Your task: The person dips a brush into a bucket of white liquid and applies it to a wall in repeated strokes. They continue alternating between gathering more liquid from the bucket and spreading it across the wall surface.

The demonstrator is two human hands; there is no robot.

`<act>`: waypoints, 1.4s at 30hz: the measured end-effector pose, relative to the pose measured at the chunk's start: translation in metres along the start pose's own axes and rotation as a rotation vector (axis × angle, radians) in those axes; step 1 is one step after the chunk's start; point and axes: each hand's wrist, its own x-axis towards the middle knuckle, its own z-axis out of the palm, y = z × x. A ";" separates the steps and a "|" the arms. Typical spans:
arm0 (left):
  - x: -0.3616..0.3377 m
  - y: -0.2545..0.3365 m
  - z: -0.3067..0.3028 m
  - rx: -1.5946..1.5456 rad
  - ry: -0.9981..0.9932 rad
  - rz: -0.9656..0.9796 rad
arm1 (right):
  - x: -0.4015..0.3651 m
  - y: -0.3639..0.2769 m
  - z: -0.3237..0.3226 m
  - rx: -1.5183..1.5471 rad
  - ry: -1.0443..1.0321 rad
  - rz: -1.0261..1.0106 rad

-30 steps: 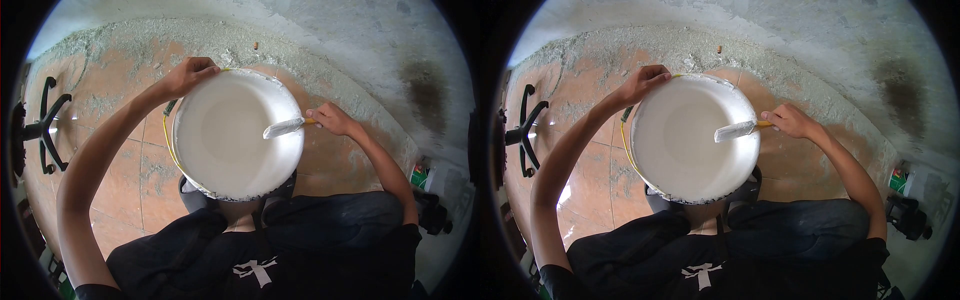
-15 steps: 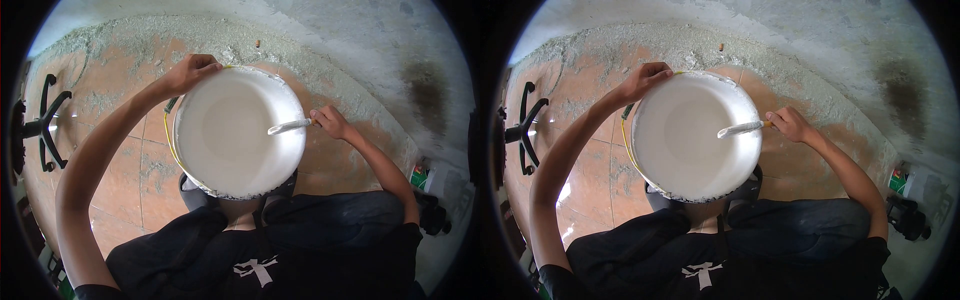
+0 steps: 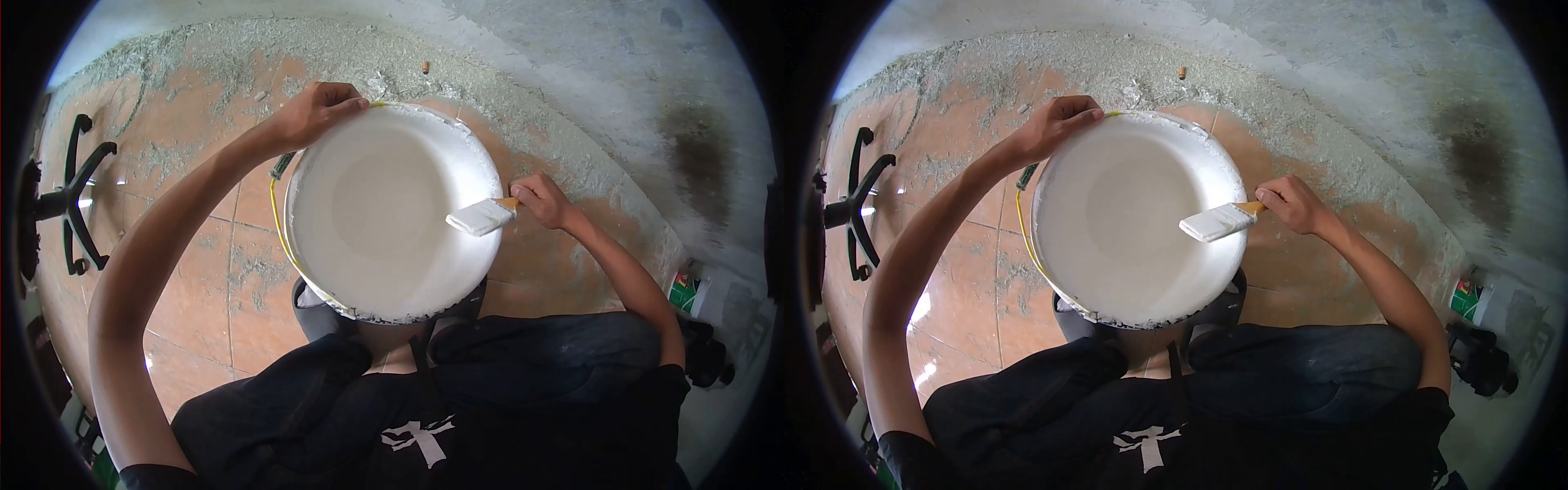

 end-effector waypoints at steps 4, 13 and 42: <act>-0.001 0.002 0.000 -0.007 0.006 -0.005 | -0.001 0.000 0.001 -0.022 0.022 -0.092; 0.001 -0.005 0.001 -0.033 0.009 0.024 | -0.010 0.001 -0.002 -0.071 -0.062 -0.262; 0.002 -0.007 0.004 -0.021 0.042 0.066 | 0.059 -0.114 0.048 -0.679 -0.345 0.006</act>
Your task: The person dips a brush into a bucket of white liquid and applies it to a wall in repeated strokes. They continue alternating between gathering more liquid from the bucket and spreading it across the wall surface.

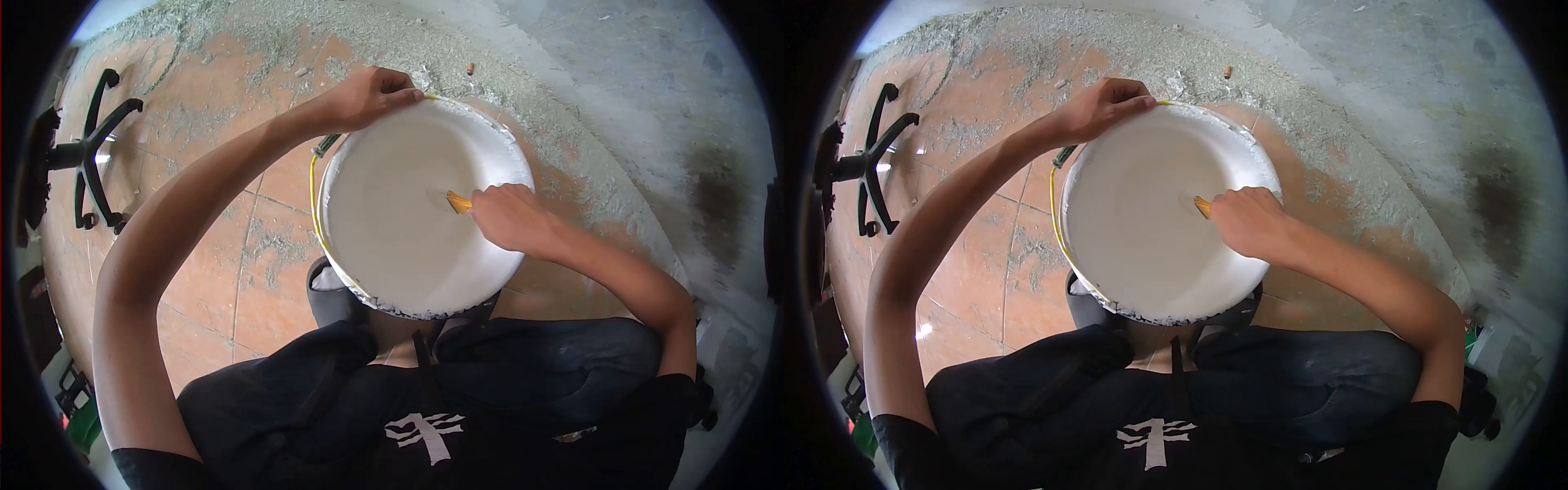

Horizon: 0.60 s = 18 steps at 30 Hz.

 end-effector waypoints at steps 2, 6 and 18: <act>0.000 -0.002 -0.001 -0.006 -0.036 0.018 | 0.010 0.000 0.009 -0.011 0.008 0.015; 0.003 -0.005 0.001 -0.021 -0.011 0.047 | 0.018 -0.002 0.009 0.001 -0.039 0.033; 0.004 -0.006 0.000 -0.084 -0.035 0.034 | 0.024 -0.017 0.017 0.187 -0.025 0.101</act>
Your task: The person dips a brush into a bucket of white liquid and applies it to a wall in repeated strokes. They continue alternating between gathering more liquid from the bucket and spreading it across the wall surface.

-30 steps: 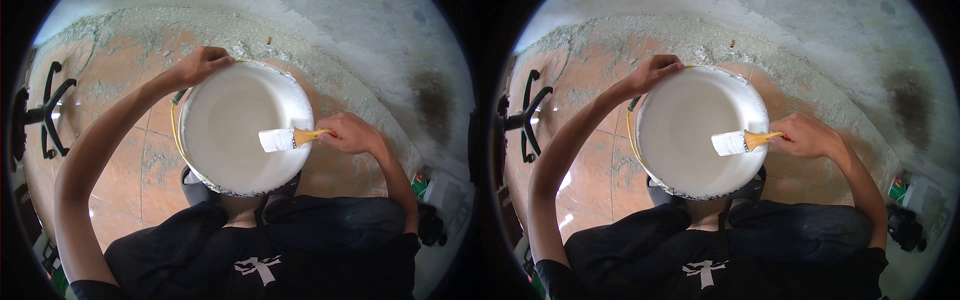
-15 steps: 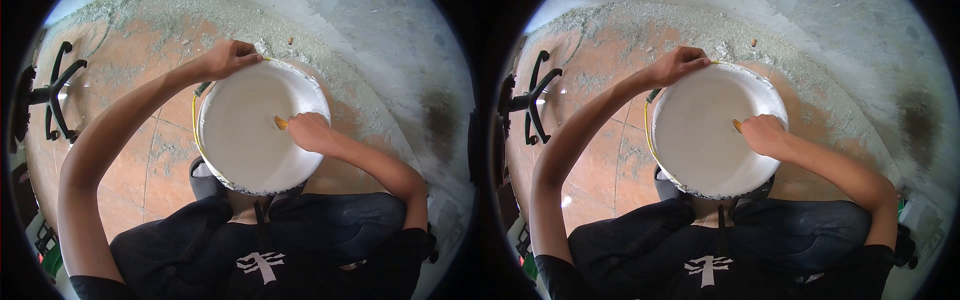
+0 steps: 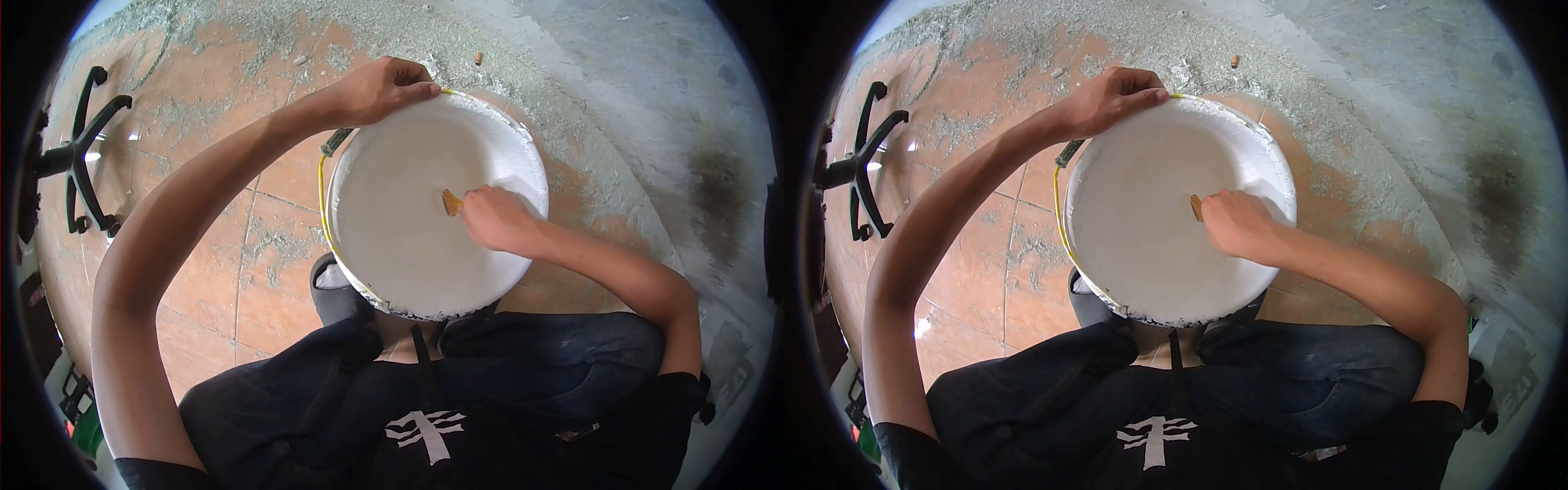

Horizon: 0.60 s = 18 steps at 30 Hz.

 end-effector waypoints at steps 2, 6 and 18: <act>-0.001 0.002 0.000 -0.008 0.002 -0.003 | 0.000 -0.001 0.012 0.051 0.060 -0.043; 0.000 -0.001 0.001 -0.020 0.001 0.019 | -0.001 0.001 0.017 0.038 0.075 -0.065; 0.002 0.000 0.001 0.011 -0.015 0.013 | -0.014 0.005 0.016 0.027 0.105 -0.029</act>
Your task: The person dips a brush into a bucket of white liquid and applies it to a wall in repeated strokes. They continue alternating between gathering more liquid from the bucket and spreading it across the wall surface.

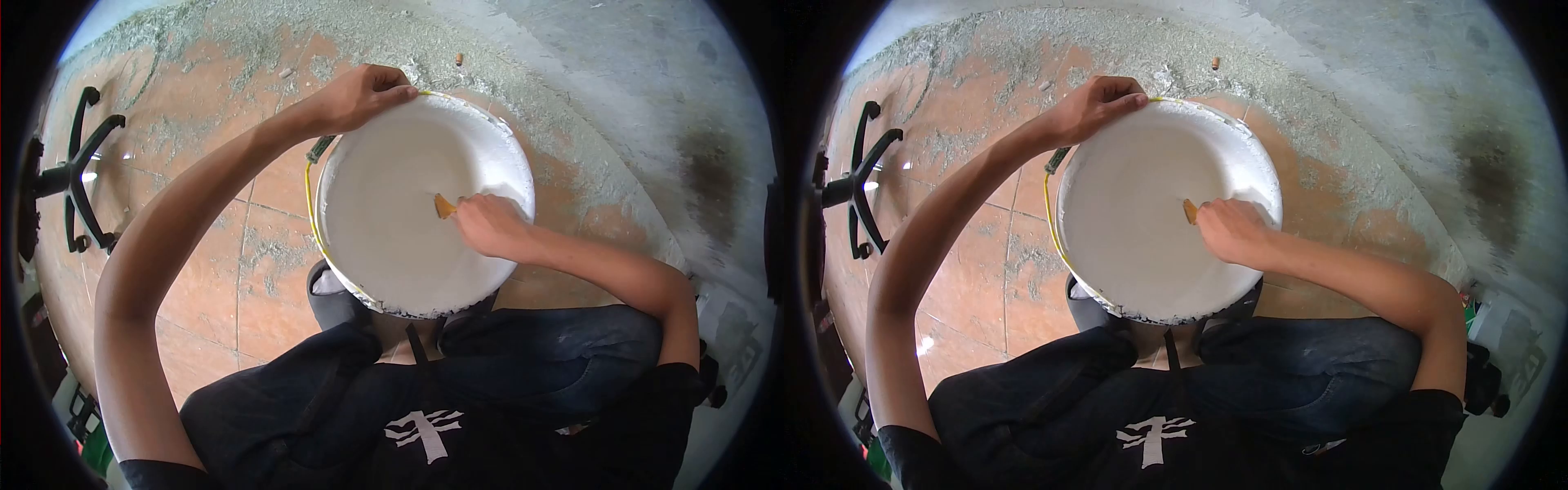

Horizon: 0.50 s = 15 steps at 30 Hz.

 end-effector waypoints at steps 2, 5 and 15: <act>-0.001 -0.001 0.000 0.027 0.009 0.033 | -0.003 0.007 -0.007 -0.081 -0.010 0.055; -0.002 0.000 0.000 0.030 0.015 0.019 | -0.015 0.009 -0.027 -0.085 0.000 0.028; -0.001 0.005 0.000 0.076 0.032 -0.046 | -0.077 0.032 -0.104 -0.071 -0.062 -0.027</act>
